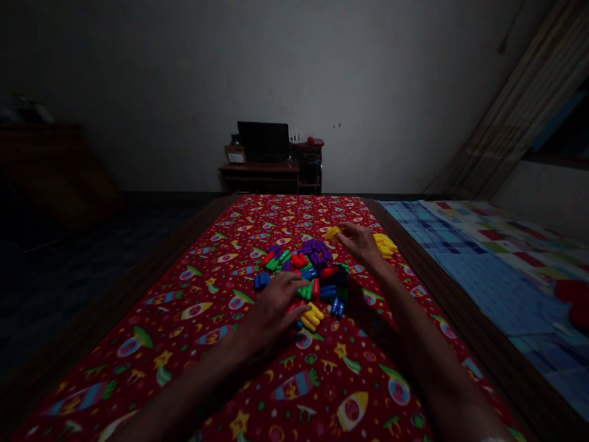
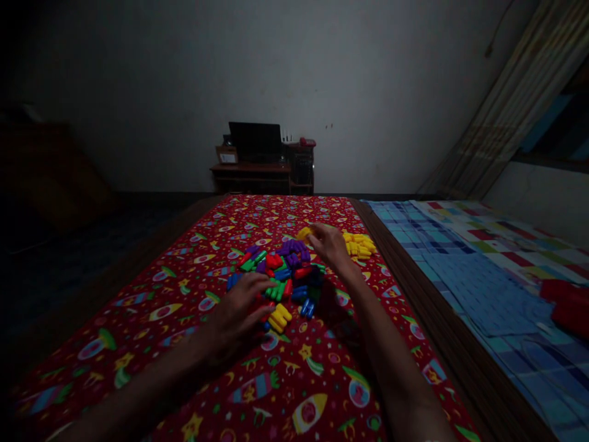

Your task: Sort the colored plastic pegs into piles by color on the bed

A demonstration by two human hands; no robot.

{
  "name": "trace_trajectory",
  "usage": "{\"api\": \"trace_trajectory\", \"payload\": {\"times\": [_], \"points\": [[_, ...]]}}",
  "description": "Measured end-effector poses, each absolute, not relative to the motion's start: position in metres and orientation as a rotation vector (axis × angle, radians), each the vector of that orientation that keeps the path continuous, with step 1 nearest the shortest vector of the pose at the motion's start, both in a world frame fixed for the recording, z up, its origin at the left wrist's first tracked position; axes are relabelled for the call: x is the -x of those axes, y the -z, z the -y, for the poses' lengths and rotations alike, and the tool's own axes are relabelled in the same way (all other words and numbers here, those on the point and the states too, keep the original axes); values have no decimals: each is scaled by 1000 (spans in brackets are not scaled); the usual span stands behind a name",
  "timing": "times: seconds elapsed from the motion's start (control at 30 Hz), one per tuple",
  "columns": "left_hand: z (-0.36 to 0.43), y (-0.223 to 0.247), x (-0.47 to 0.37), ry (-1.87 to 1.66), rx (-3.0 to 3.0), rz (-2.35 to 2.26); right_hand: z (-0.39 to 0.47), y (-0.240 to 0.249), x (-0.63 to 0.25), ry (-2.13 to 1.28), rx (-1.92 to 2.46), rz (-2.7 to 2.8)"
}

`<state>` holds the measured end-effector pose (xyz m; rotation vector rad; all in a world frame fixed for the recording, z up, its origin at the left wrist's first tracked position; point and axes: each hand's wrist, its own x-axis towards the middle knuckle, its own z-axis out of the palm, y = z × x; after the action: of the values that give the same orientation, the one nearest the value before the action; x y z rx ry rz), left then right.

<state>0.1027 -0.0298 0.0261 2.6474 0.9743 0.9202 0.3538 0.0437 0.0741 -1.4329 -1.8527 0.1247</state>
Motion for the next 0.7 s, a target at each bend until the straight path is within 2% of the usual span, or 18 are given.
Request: {"api": "trace_trajectory", "payload": {"times": [0.13,0.33,0.5,0.7], "points": [[44,-27,-112,-486,-2963,-680,-58,-63,-418,97,1814,1471],[46,-22,-117,-426,-3050,-781,-57,-27,-468,163,1906,1300],[44,-22,-113,-517,-3021,-795,-56,-21,-471,66,1929,1449],[42,-22,-106,-852,-2581,-933,-57,-57,-443,89,1763,1400]]}}
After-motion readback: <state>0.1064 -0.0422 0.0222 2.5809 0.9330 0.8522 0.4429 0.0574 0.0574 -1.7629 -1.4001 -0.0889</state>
